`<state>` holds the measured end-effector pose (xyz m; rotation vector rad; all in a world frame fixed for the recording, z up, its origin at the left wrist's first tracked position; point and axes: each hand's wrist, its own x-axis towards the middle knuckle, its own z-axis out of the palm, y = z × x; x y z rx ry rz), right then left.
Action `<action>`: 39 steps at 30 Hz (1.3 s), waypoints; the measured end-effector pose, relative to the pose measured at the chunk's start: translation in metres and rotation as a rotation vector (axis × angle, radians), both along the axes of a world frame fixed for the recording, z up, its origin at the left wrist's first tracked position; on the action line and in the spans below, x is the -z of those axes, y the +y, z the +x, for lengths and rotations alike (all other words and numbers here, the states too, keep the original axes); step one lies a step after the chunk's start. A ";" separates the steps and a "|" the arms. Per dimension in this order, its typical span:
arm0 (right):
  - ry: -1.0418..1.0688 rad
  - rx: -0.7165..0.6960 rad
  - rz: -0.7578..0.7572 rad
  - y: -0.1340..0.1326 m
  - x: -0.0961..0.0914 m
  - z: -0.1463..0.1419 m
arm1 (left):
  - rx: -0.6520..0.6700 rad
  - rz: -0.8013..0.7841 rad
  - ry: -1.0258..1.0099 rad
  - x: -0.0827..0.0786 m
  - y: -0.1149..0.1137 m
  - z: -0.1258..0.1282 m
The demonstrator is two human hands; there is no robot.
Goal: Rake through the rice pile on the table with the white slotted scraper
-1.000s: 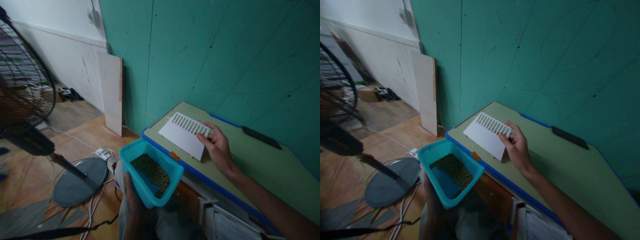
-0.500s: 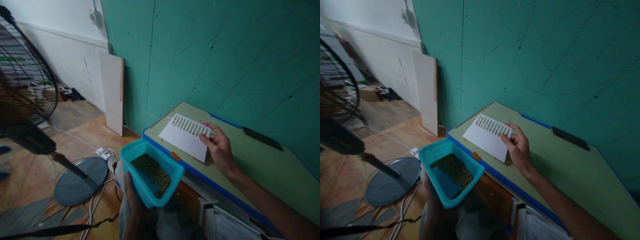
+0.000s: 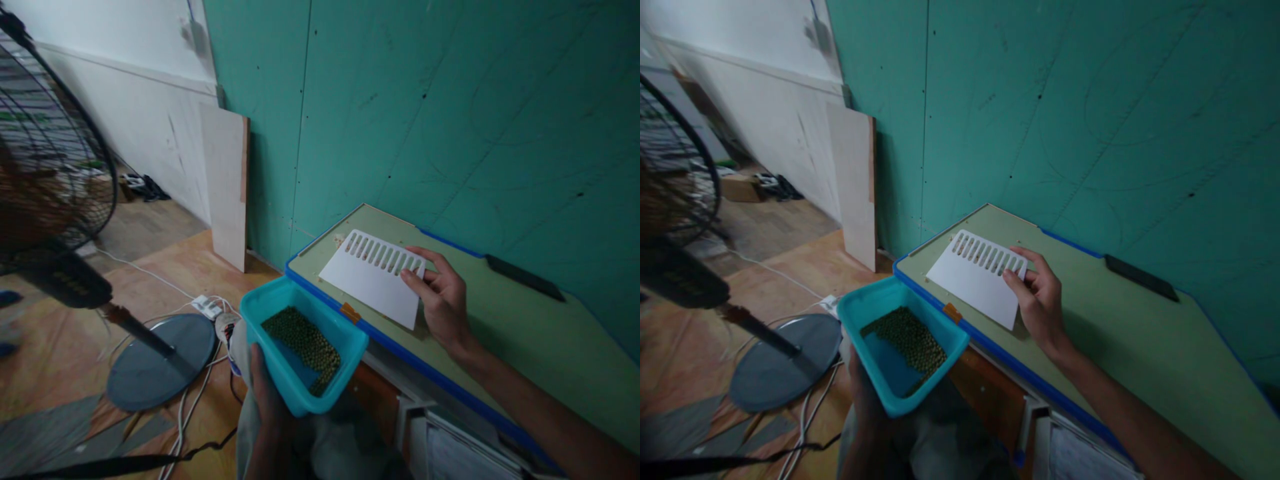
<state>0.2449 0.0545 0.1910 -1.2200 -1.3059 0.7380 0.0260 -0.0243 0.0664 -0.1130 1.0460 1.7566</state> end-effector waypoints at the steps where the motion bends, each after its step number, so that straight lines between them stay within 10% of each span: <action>1: 0.001 0.005 0.006 0.000 0.000 0.000 | -0.005 -0.006 -0.001 0.001 0.000 0.000; 39: -0.084 0.153 0.178 0.018 -0.002 0.029 | -0.088 0.059 0.080 -0.002 -0.002 0.000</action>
